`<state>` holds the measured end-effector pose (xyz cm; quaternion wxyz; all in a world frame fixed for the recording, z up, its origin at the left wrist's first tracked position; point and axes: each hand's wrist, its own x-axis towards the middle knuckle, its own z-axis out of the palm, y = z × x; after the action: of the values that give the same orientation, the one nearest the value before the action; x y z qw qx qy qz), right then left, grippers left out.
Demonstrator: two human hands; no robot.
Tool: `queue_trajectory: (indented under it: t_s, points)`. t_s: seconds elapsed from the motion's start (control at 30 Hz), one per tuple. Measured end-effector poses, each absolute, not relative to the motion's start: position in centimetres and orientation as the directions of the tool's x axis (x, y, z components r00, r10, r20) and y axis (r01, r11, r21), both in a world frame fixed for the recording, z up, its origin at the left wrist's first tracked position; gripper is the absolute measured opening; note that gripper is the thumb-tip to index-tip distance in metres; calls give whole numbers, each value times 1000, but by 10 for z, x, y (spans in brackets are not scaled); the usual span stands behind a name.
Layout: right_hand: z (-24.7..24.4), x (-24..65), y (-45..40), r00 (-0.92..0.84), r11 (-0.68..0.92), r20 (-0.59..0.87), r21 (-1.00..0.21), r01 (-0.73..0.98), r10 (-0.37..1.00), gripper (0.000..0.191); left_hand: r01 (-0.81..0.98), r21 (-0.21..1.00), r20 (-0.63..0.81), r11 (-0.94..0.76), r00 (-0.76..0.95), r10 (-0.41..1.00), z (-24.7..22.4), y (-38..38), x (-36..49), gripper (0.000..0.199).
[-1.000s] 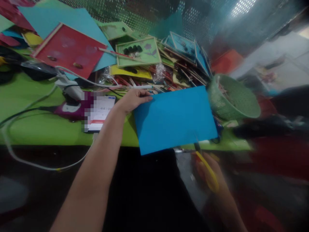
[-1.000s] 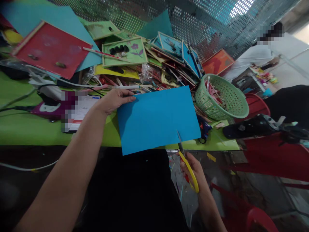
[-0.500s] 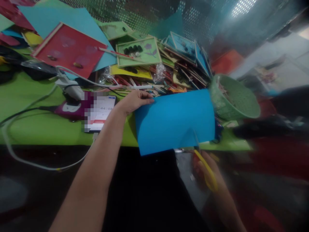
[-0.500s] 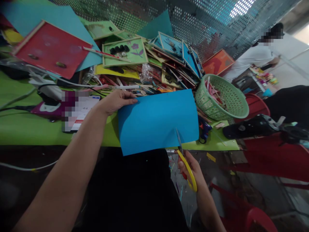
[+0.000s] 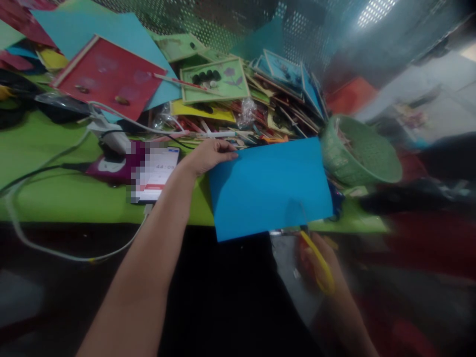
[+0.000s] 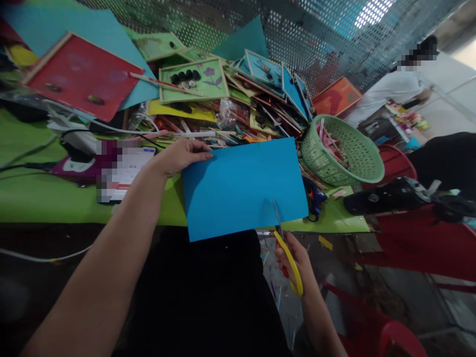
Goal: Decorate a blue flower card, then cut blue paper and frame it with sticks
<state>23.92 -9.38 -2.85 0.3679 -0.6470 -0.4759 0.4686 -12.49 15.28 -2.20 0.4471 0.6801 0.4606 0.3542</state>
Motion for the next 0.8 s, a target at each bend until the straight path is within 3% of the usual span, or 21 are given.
queue_trajectory:
  t_s: [0.37, 0.8]
  points:
    - [-29, 235, -95, 187, -338, -296, -905, 258, 937, 52, 280, 940, 91, -194, 343, 935, -27, 157, -126, 37]
    - [-23, 237, -94, 104, -301, -283, -907, 295, 953, 53, 255, 948, 92, -190, 353, 931, -23, 154, -124, 35]
